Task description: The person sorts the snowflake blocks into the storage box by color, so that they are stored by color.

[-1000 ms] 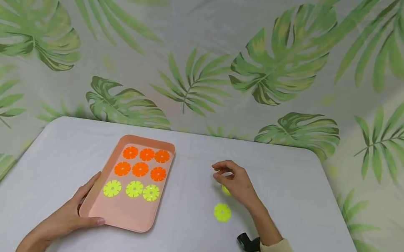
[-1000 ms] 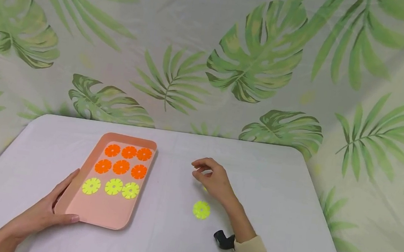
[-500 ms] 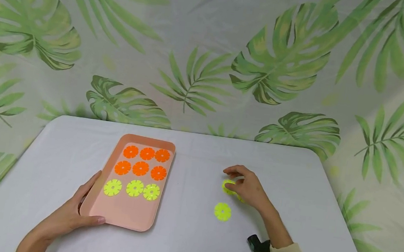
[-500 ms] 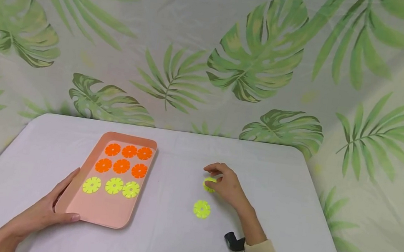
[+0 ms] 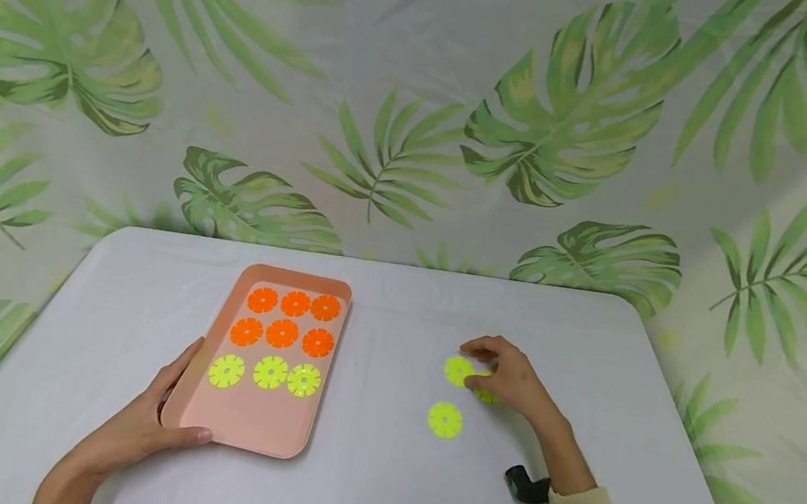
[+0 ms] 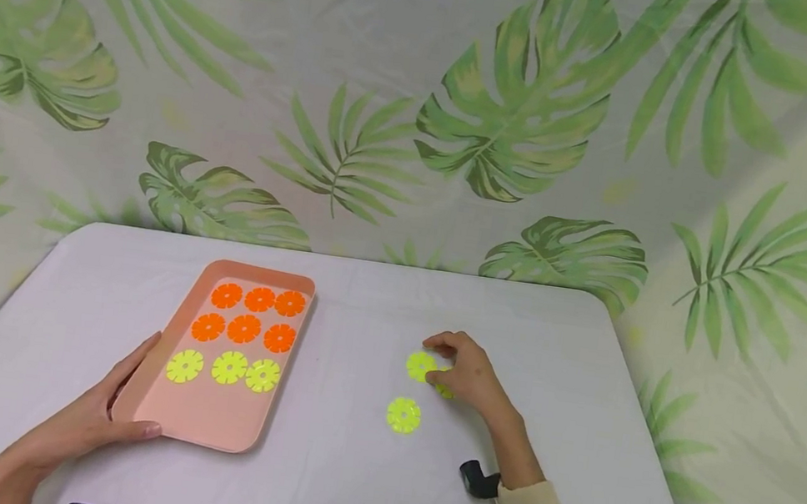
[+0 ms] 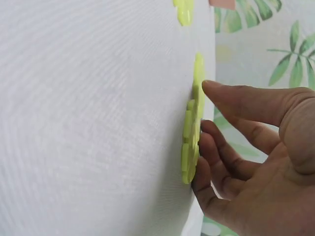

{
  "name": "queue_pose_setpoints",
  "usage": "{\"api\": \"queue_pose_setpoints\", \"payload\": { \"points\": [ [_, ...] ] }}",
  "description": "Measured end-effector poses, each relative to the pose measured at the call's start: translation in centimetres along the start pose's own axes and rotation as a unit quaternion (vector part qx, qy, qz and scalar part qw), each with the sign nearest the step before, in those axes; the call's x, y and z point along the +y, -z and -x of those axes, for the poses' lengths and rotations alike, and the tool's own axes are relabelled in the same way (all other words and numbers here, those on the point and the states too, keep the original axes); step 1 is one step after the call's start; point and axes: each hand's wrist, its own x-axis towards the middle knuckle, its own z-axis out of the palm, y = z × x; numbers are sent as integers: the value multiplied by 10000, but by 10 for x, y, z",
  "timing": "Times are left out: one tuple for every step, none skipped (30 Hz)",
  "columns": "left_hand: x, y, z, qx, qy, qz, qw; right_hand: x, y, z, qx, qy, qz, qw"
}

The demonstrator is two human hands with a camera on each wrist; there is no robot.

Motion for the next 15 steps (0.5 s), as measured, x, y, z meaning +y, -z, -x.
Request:
{"api": "queue_pose_setpoints", "payload": {
  "points": [
    [0, 0, 0, -3, 20, 11, 10000, 1, 0, 0, -31, -13, 9, 10000],
    [1, 0, 0, -3, 30, 25, 10000, 1, 0, 0, -70, 3, 42, 10000],
    [1, 0, 0, 0, 41, 21, 10000, 2, 0, 0, -103, -1, 37, 9999],
    [1, 0, 0, 7, 45, 6, 10000, 2, -1, 0, -147, -27, 23, 9999],
    [0, 0, 0, 12, 30, 7, 10000, 3, -1, -1, -173, -53, 15, 9998],
    [0, 0, 0, 18, 17, 3, 10000, 3, -1, -1, -205, -69, 25, 9998],
    [0, 0, 1, 21, -4, -1, 10000, 3, -1, -2, -239, -101, 32, 9997],
    [0, 0, 1, 28, -31, -3, 10000, 4, -1, -3, -277, -120, 58, 9995],
    [-1, 0, 1, 32, -61, 0, 10000, 3, -1, -3, -304, -156, 76, 9994],
    [-1, 0, 1, 34, -85, 3, 10000, 3, -1, -4, -332, -191, 100, 9992],
    [-1, 1, 1, 33, -115, 16, 9999, 3, -1, -4, -350, -241, 109, 9990],
    [-2, 0, 1, 36, -144, 22, 9999, 3, -1, -5, -377, -264, 137, 9988],
    [-2, 0, 1, 36, -174, 26, 9998, 2, -1, -5, -403, -276, 168, 9987],
    [-2, 0, 1, 38, -200, 30, 9998, 2, -1, -5, -423, -255, 203, 9986],
    [-3, 0, 1, 38, -225, 38, 9997, 2, -2, -5, -441, -238, 221, 9985]
  ]
}}
